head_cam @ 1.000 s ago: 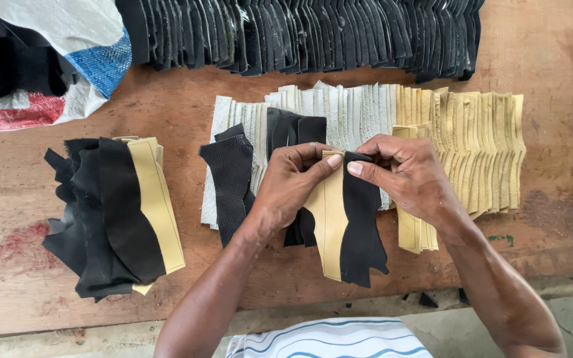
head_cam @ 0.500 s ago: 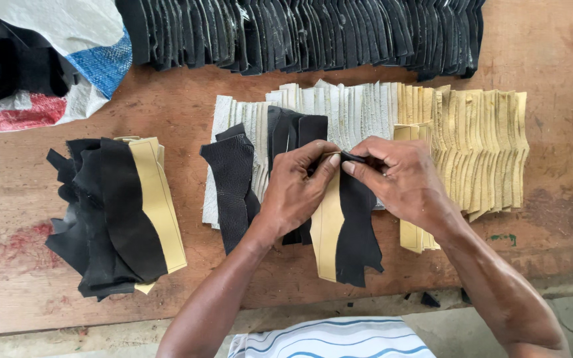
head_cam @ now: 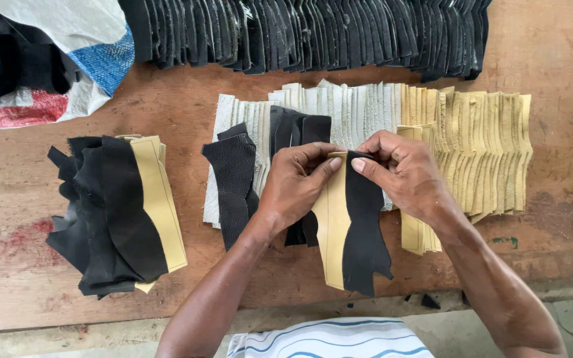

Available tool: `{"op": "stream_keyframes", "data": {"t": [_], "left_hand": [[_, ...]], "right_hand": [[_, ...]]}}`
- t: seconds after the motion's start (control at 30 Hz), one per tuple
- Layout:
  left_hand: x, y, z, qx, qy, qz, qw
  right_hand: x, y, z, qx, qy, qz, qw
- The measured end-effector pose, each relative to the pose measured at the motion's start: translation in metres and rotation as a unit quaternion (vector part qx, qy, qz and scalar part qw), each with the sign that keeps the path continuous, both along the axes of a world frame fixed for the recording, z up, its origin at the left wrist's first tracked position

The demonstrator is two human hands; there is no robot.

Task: The person repeatedly picks a black rubber piece and a beige cardboard template, aligns them edge-to-edge, and places the paired set aside. The process is repeated multiple times on a wooden workbench with stacks of parts and templates.

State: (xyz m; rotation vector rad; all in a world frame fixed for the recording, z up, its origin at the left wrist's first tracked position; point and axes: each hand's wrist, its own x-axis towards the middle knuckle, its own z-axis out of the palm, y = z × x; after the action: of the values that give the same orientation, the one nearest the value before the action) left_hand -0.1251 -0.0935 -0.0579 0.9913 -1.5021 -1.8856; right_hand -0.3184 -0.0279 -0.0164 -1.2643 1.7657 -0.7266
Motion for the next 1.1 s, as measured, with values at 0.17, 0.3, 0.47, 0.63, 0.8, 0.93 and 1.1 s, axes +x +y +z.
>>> {"op": "stream_keyframes", "data": {"t": [0.17,0.3,0.47,0.63,0.8,0.93,1.1], "left_hand": [[-0.002,0.007,0.009,-0.091,-0.061,0.010,0.994],[0.001,0.008,0.015,-0.169,-0.038,-0.039,0.984],[0.006,0.002,0.014,-0.045,0.056,0.006,0.997],[0.008,0.003,0.013,-0.140,0.056,0.046,0.988],[0.016,0.002,0.033,-0.005,0.081,0.188,0.979],[0.047,0.007,0.056,-0.051,0.117,0.268,0.955],[0.111,0.053,0.077,-0.217,0.011,0.290,0.932]], "right_hand": [[0.014,0.004,-0.002,-0.001,0.105,-0.009,0.994],[0.018,0.000,0.004,-0.061,0.097,-0.003,0.993],[-0.002,0.003,0.017,0.024,-0.104,0.014,0.994],[0.001,0.020,0.000,0.073,-0.075,0.013,0.994],[-0.014,0.027,-0.005,0.008,-0.073,0.085,0.994],[-0.014,0.015,0.002,-0.046,-0.051,0.041,0.997],[0.015,-0.038,0.019,-0.169,-0.184,0.061,0.966]]}}
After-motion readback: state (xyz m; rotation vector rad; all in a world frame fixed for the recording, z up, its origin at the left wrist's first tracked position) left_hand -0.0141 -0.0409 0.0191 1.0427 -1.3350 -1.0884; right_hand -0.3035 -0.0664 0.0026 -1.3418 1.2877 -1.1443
